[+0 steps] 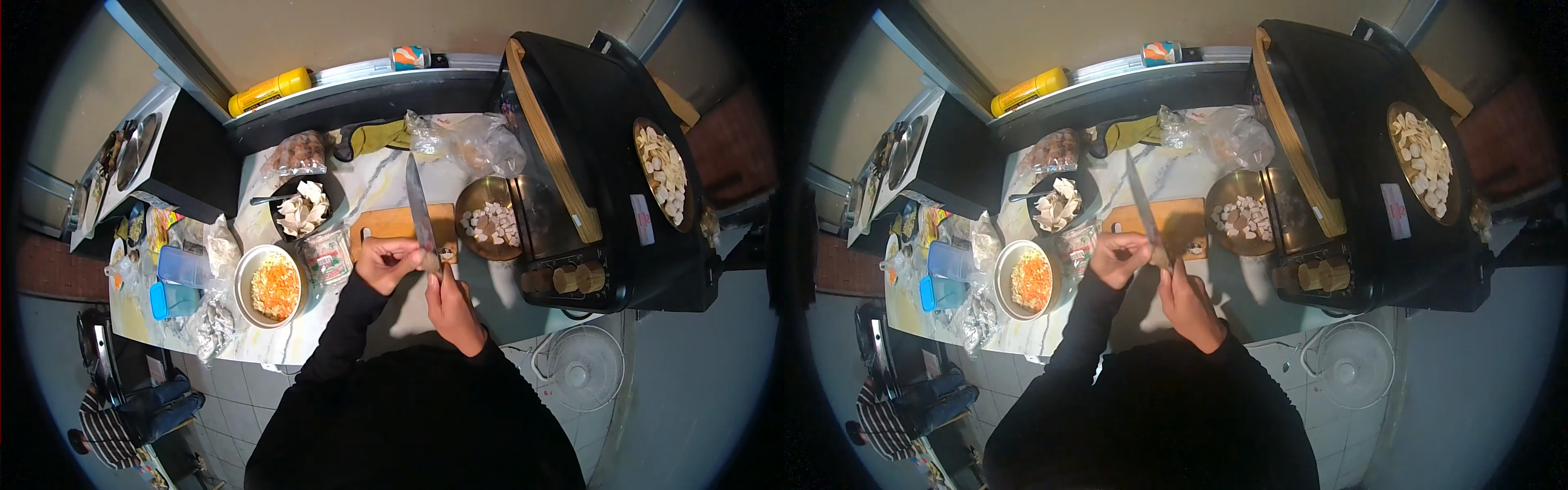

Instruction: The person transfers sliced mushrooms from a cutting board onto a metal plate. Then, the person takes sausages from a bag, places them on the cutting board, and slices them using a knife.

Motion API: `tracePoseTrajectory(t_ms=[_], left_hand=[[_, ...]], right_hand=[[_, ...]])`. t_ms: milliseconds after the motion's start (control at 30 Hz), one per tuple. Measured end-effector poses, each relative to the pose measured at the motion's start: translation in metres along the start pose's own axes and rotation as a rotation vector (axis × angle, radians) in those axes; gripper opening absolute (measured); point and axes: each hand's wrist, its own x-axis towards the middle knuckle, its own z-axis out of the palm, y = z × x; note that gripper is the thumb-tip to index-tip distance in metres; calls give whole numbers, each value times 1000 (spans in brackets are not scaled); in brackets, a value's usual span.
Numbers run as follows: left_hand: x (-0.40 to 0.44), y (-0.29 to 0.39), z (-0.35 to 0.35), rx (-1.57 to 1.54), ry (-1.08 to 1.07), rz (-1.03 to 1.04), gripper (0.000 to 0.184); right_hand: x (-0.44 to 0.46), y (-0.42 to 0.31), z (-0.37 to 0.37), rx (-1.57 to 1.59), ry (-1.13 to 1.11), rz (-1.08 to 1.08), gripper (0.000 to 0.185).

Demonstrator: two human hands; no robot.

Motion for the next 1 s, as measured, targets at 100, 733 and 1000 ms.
tracePoseTrajectory(t_ms=[100,733,1000], left_hand=[[8,-58,-5,-105,86,-96,26],[13,-151,-12,-211,463,-244,33],[20,-135,-14,211,511,-223,31]], right_hand=[[9,20,13,-140,45,57,19],[21,79,58,-401,-158,258,20],[13,85,63,-422,-146,146,21]])
